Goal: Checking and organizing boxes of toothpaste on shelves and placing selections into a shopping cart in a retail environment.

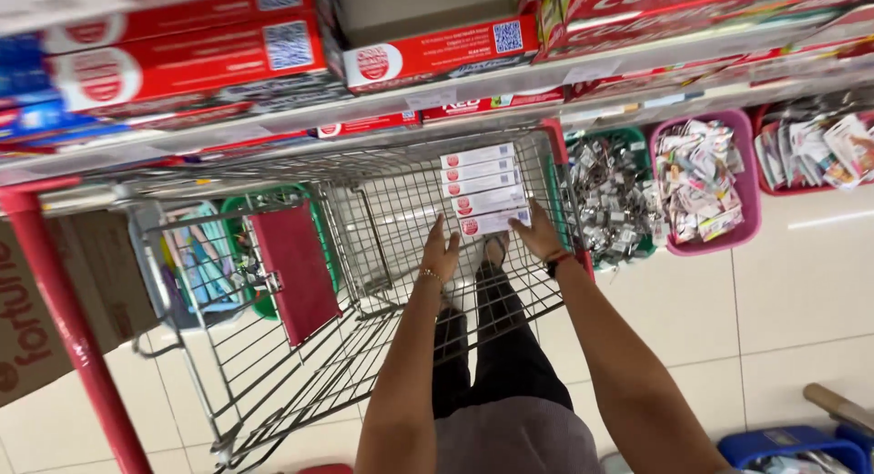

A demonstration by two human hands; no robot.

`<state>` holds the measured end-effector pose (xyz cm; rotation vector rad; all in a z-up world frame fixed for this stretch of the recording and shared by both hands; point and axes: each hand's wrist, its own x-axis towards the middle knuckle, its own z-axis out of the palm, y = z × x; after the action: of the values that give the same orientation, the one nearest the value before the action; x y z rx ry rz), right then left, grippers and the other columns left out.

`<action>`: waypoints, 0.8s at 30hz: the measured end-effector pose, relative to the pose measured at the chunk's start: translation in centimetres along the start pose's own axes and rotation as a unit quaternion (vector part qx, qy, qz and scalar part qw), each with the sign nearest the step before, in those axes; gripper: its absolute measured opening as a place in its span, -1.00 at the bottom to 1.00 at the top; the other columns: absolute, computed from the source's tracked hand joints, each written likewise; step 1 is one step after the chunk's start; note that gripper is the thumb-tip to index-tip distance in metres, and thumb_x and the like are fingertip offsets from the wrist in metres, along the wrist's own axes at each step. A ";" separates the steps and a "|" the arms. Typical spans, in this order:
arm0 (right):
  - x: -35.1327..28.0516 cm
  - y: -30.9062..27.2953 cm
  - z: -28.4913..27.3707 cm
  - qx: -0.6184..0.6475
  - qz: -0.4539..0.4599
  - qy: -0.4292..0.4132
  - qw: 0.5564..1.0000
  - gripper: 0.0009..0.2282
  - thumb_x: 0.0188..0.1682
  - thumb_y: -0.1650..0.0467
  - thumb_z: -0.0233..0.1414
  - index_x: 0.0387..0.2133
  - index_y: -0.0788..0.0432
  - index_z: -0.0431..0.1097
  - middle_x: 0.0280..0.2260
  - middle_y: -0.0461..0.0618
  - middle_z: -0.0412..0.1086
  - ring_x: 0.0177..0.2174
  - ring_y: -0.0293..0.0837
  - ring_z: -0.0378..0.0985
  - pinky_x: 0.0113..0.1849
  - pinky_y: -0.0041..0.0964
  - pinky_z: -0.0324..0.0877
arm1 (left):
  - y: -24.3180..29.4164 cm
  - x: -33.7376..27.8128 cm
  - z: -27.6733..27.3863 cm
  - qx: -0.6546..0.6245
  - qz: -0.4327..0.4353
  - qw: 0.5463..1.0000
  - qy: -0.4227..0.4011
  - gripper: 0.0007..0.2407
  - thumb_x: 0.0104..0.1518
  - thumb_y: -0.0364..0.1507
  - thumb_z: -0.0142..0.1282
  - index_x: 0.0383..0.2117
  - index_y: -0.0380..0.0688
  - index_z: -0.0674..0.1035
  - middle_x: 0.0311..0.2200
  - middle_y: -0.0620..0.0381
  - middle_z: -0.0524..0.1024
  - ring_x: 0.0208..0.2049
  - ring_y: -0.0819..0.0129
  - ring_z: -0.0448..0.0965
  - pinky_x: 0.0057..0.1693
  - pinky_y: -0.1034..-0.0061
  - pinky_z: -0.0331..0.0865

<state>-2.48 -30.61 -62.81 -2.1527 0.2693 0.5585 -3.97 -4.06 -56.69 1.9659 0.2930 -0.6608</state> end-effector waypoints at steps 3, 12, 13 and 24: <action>2.6 3.2 0.7 -0.035 -0.036 0.025 0.998 -0.21 0.00 0.22 0.16 0.34 0.43 -0.12 0.28 0.45 0.08 0.23 0.29 0.20 0.20 -0.05 0.15 | -4.5 4.4 2.7 0.029 -0.023 0.999 -0.013 -0.44 0.36 -0.29 -0.11 0.42 -0.21 0.00 0.42 -0.19 0.04 0.43 0.02 0.05 0.46 0.39 -0.01; 4.5 3.2 1.0 -0.045 -0.079 0.012 0.996 -0.15 -0.19 0.43 0.26 0.35 0.40 -0.13 0.31 0.40 0.04 0.26 0.26 0.15 0.22 -0.07 0.11 | -5.8 8.0 6.4 -0.068 -0.005 0.998 0.010 -0.37 0.28 -0.37 -0.02 0.41 -0.29 -0.04 0.42 -0.20 0.02 0.43 0.03 0.05 0.44 0.39 0.03; 3.8 2.0 0.7 -0.043 -0.078 0.012 0.996 -0.15 -0.19 0.43 0.26 0.35 0.40 -0.13 0.31 0.40 0.04 0.26 0.26 0.15 0.22 -0.07 0.11 | -6.3 8.0 6.6 -0.066 -0.005 0.998 0.009 -0.37 0.28 -0.37 -0.02 0.41 -0.29 -0.04 0.42 -0.20 0.02 0.43 0.03 0.05 0.44 0.39 0.03; -5.5 -8.7 -1.3 0.127 -0.064 0.112 0.984 -0.54 -0.11 0.58 0.16 0.13 0.21 0.38 -0.03 0.11 0.45 -0.12 -0.09 0.59 -0.20 -0.31 0.56 | -3.8 0.5 2.9 -0.195 0.027 0.947 0.253 -0.66 0.17 -0.54 0.16 0.11 -0.18 0.49 0.06 -0.03 0.38 -0.09 0.36 0.61 0.00 0.53 0.64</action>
<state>-3.56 -26.51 -53.37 -1.9666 0.3056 0.1960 -6.25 -4.87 -60.81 1.7214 0.6293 -0.0368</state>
